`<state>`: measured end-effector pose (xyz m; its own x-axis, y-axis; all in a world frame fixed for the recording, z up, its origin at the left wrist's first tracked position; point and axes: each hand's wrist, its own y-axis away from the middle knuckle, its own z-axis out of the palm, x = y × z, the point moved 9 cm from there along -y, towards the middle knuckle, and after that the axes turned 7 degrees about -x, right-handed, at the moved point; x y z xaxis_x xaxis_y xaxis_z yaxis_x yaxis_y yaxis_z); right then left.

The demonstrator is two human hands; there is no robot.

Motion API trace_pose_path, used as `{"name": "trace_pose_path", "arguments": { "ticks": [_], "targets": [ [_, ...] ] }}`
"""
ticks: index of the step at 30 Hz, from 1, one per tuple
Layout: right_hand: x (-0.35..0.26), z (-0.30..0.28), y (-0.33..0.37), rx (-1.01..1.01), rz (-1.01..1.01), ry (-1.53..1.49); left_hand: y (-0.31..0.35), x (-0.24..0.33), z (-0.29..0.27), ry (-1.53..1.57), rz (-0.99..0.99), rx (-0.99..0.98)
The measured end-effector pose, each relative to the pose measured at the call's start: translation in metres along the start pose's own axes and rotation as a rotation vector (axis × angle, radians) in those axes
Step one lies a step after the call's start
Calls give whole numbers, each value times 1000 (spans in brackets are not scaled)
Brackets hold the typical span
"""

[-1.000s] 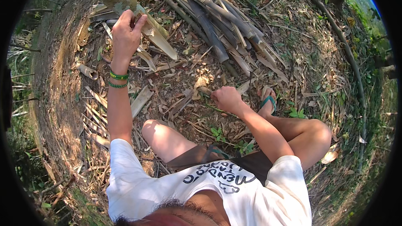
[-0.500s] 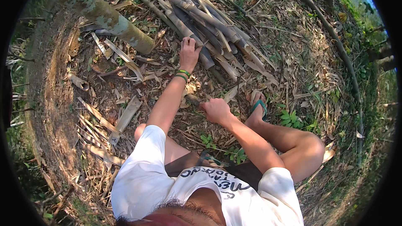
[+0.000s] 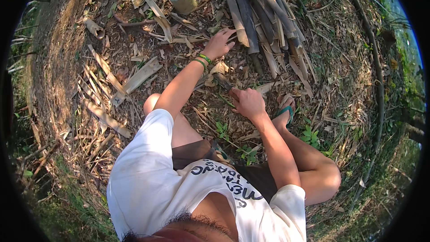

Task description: The person whittles and strips layers from bamboo pieces using a machete while squatting on the ground, handling individual strips and adding them to a stack.

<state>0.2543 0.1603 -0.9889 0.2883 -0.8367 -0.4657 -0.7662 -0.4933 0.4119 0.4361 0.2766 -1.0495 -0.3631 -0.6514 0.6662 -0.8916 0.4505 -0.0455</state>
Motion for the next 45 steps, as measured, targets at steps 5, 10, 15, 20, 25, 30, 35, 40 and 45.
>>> {"name": "trace_pose_path", "arguments": {
  "ticks": [5,10,15,20,25,30,35,40,45],
  "targets": [
    [-14,-5,-5,27,-40,-17,107,-109,-91,-269,-345,366],
    [-15,-3,-5,28,-3,1,242,-225,-128,-533,-1079,167],
    [-16,-3,-5,48,-34,21,278,-269,-120,-415,-1188,-347],
    [-25,-10,-11,-21,-37,37,281,-251,-111,-658,-692,-464],
    [-5,-10,-4,25,-18,39,213,-167,-139,-479,-355,-233],
    [-8,-14,-1,3,-1,34,123,-45,-228,-377,-165,163],
    [-9,-8,-4,22,-12,35,65,56,-301,-171,6,481],
    [-5,-13,1,56,-12,30,12,128,-324,-162,181,899],
    [2,-7,3,14,27,42,-36,130,-274,-66,164,1105]
  ]
}}
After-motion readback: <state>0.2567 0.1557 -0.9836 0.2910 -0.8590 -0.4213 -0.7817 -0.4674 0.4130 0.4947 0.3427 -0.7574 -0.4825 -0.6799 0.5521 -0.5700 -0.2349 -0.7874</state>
